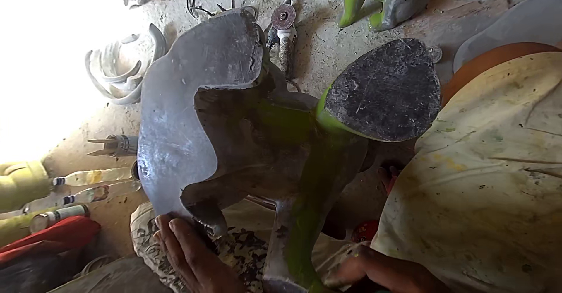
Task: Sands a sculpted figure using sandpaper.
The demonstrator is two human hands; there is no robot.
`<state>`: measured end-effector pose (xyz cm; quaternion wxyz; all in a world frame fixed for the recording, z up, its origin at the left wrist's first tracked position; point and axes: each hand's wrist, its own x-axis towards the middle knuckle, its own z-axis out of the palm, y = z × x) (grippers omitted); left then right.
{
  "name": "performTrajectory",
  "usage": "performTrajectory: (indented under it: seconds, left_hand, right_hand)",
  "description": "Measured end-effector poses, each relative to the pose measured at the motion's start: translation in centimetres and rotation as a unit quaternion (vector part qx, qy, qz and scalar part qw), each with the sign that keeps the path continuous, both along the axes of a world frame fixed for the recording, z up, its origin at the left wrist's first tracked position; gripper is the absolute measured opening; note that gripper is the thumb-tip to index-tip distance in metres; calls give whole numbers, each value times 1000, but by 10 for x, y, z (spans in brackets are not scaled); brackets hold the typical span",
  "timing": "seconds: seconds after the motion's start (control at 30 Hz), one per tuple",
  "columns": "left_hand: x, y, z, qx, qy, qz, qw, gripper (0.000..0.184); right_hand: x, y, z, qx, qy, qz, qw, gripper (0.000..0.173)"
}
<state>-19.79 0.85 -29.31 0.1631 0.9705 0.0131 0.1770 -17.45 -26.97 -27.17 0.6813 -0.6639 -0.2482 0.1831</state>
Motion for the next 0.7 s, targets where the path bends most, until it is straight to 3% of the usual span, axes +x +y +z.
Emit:
performTrajectory:
  seconds: [0.07, 0.1, 0.13, 0.17, 0.2, 0.23, 0.33, 0.4, 0.5, 0.63, 0.7]
  left_hand:
    - [-2, 6, -2, -5, 3, -3, 1000, 157]
    - [-1, 8, -4, -25, 3, 5, 1000, 151]
    - [1, 9, -5, -58, 0, 23, 998, 135]
    - [8, 6, -5, -110, -10, 68, 992, 108]
    - [21, 0, -3, -193, -29, 151, 969, 79]
    - [32, -5, 1, -238, -38, 214, 947, 64]
    - [37, -3, 5, -250, -24, 234, 939, 55]
    - [25, 1, 0, -212, -26, 163, 963, 65]
    - [8, 0, 3, -62, 15, 30, 998, 114]
    - [7, -18, 14, -15, 22, 8, 1000, 144]
    - [5, -23, 17, -2, 28, 5, 1000, 148]
  right_hand:
    - [-11, 0, -5, 11, -8, -8, 1000, 32]
    - [-16, 0, -8, 14, -14, -14, 1000, 33]
    - [-21, 1, -10, 16, -20, -22, 999, 34]
    - [-25, 2, -13, 18, -28, -29, 999, 34]
    - [-28, 4, -16, 20, -36, -32, 999, 35]
    - [-30, 4, -18, 22, -43, -31, 998, 35]
    - [-32, 2, -24, 47, -48, -38, 997, 34]
    - [-25, -2, -24, 69, -40, -58, 995, 32]
    - [-1, -10, -17, 35, -24, -85, 995, 33]
    - [20, 0, -11, -96, -29, -101, 990, 37]
    - [21, 10, -10, -117, -36, -100, 988, 36]
